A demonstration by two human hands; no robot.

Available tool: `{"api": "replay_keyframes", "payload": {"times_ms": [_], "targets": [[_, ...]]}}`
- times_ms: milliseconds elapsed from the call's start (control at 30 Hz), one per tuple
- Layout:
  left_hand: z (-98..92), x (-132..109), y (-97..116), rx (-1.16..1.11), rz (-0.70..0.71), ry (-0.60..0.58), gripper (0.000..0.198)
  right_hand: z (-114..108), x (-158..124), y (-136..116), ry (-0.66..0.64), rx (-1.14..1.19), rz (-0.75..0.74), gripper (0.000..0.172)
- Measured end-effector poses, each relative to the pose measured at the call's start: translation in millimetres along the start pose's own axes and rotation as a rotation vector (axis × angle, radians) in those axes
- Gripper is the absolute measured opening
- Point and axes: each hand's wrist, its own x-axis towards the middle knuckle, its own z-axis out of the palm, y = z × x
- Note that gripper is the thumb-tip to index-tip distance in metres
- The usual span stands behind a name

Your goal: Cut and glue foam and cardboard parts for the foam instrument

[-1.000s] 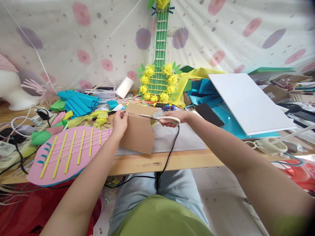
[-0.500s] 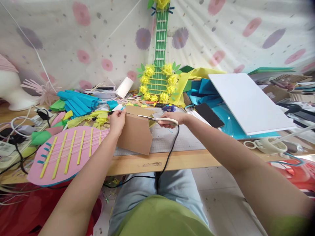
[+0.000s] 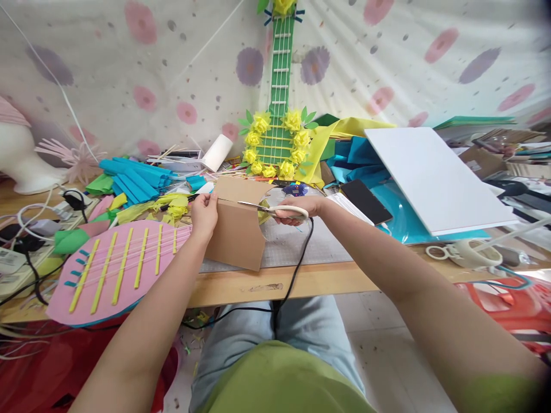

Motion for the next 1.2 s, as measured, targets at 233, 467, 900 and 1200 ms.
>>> {"api": "replay_keyframes", "payload": {"times_ms": [233, 467, 900, 1200], "targets": [[0.8, -3, -3, 0.090, 0.022, -0.019, 0.024, 4, 3, -5, -0.007, -0.064, -0.004, 0.053], [4.5, -10, 2, 0.149, 0.037, -0.032, 0.024, 6, 7, -7, 0.027, -0.062, 0.009, 0.054], [8.7, -4, 3, 0.064, 0.016, -0.030, 0.026, 6, 9, -7, 0.041, 0.026, -0.029, 0.044], [9.2, -3, 4, 0.064, -0.012, -0.033, 0.025, 7, 7, -11, 0.079, 0.006, -0.004, 0.044]]}}
